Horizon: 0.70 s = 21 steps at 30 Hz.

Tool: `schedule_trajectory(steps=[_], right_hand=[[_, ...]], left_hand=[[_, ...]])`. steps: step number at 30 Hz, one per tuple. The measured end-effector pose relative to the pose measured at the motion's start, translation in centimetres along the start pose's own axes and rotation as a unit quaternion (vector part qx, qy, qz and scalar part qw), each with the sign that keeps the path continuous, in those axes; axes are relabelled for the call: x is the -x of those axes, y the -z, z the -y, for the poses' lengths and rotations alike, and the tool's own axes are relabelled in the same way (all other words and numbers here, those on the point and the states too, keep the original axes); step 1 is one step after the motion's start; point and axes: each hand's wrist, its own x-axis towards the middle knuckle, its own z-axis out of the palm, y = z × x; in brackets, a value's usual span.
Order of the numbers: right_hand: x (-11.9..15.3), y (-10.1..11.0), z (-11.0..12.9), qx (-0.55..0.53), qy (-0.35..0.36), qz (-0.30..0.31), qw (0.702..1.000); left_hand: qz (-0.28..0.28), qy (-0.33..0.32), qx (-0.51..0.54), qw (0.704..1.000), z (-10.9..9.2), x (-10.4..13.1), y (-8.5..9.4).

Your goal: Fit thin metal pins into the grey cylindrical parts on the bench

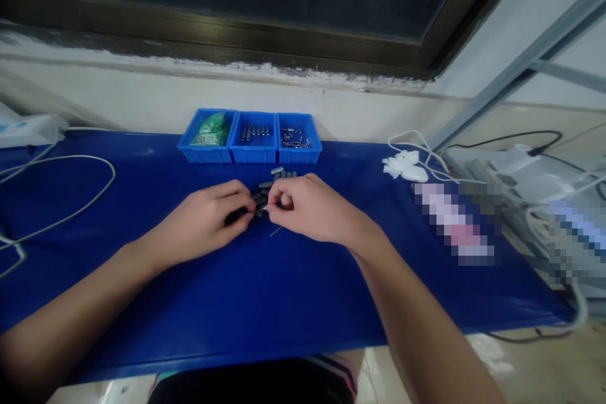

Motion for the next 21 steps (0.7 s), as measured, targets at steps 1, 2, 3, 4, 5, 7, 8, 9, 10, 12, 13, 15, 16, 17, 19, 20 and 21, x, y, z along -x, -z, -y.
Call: schedule_trajectory(steps=[1, 2, 3, 4, 5, 7, 8, 9, 10, 12, 13, 15, 16, 17, 19, 20, 21], right_hand=[[-0.02, 0.03, -0.15, -0.007, -0.001, -0.001, 1.000], [-0.04, 0.06, -0.30, -0.013, 0.001, -0.003, 1.000], [-0.06, 0.09, -0.43, -0.018, 0.005, -0.008, 1.000], [-0.08, 0.11, -0.55, -0.022, 0.010, -0.013, 1.000], [-0.11, 0.12, -0.65, -0.025, 0.014, -0.018, 0.999], [-0.15, 0.12, -0.75, -0.029, 0.016, -0.022, 0.999], [-0.17, 0.12, -0.76, -0.029, 0.016, -0.020, 0.999], [-0.17, 0.13, -0.74, -0.029, 0.017, -0.017, 0.999], [-0.17, 0.15, -0.71, -0.028, 0.019, -0.014, 0.999], [-0.13, 0.22, -0.63, -0.026, 0.023, -0.007, 0.999], [-0.10, 0.26, -0.60, -0.028, 0.024, -0.005, 0.999], [-0.04, 0.30, -0.57, -0.042, 0.029, -0.001, 0.999], [-0.03, 0.29, -0.59, -0.051, 0.032, 0.000, 0.998], [-0.05, 0.25, -0.64, -0.058, 0.035, 0.001, 0.998], [-0.16, 0.10, -0.83, -0.058, 0.037, -0.016, 0.997], [-0.24, 0.00, -0.95, -0.050, 0.037, -0.036, 0.997], [-0.34, -0.10, -1.08, -0.040, 0.037, -0.059, 0.997]], left_hand=[[-0.005, -0.002, 0.003, 1.000, 0.05, -0.02, -0.02], [-0.011, -0.003, 0.006, 1.000, 0.09, -0.03, -0.02], [-0.019, -0.003, 0.010, 1.000, 0.13, -0.05, 0.00], [-0.027, -0.003, 0.013, 1.000, 0.14, -0.06, 0.04], [-0.033, -0.002, 0.016, 0.999, 0.14, -0.06, 0.10], [-0.043, 0.002, 0.018, 0.999, 0.12, -0.07, 0.22], [-0.046, 0.004, 0.018, 0.999, 0.10, -0.06, 0.26], [-0.047, 0.005, 0.018, 0.999, 0.09, -0.06, 0.29], [-0.048, 0.005, 0.018, 0.999, 0.09, -0.06, 0.29], [-0.052, 0.005, 0.018, 0.998, 0.13, -0.06, 0.25], [-0.055, 0.006, 0.018, 0.998, 0.16, -0.06, 0.21], [-0.063, 0.010, 0.018, 0.998, 0.27, -0.06, 0.13], [-0.067, 0.014, 0.017, 0.998, 0.33, -0.05, 0.09], [-0.070, 0.017, 0.015, 0.997, 0.39, -0.04, 0.07], [-0.074, 0.024, 0.009, 0.997, 0.49, -0.02, 0.07], [-0.075, 0.026, 0.008, 0.997, 0.53, -0.01, 0.08], [-0.075, 0.026, 0.008, 0.997, 0.55, 0.00, 0.10]])
